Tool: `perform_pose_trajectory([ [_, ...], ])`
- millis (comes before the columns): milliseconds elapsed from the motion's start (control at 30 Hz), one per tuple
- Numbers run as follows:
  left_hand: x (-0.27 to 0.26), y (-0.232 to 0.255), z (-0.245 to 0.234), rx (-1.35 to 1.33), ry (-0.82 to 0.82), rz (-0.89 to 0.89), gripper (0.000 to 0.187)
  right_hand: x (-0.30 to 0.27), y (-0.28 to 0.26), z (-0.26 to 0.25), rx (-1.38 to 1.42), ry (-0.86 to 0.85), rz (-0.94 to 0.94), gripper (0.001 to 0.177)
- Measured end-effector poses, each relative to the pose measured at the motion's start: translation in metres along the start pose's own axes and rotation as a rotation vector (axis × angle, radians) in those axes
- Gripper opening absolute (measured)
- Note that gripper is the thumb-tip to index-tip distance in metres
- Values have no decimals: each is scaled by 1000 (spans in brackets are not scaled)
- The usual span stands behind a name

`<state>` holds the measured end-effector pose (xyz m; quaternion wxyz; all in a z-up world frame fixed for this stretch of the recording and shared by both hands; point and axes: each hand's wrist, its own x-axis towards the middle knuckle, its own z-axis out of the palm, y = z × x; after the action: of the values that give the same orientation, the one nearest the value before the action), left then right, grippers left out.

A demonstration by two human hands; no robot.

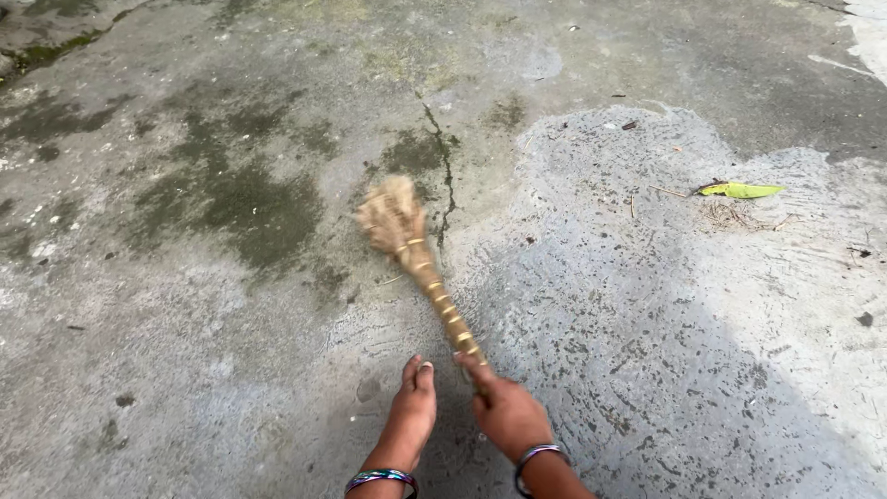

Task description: The person sweeps an outdoor concrete ground using a small grass broom, moving debris and leaves.

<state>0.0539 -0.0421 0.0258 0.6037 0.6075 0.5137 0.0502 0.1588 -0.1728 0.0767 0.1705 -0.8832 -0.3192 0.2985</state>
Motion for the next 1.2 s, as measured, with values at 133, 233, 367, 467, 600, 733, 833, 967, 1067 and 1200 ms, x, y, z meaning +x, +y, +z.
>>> perform_pose_trajectory([
  [133, -12, -2, 29, -27, -86, 62, 67, -17, 72, -41, 120, 146, 338, 68],
  [233, -20, -6, 34, -75, -127, 93, 67, -18, 98, -56, 103, 315, 364, 72],
  [367, -43, 1, 23, -139, -71, 199, 66, -23, 68, -67, 187, 499, 270, 73],
  [467, -72, 23, -6, -184, -113, 151, 62, -47, 16, -79, 209, 502, 97, 70],
  [600, -124, 40, -55, -114, -24, 272, 62, -99, -58, -89, 129, 298, -106, 65],
  [733, -150, 27, -88, -81, 30, 364, 59, -138, -111, -113, -69, 196, -319, 62],
  [833, -158, 32, -100, 117, 167, 394, 59, -160, -155, -144, -446, 155, -542, 64],
  [967, -194, 56, -105, 243, 197, 365, 75, -201, -184, -168, -803, 22, -582, 63],
  [1067, -229, 79, -102, 272, 202, 321, 81, -229, -186, -168, -874, 3, -625, 63],
  [1200, -260, 74, -91, 272, 185, 371, 82, -248, -172, -164, -1007, 8, -749, 64],
])
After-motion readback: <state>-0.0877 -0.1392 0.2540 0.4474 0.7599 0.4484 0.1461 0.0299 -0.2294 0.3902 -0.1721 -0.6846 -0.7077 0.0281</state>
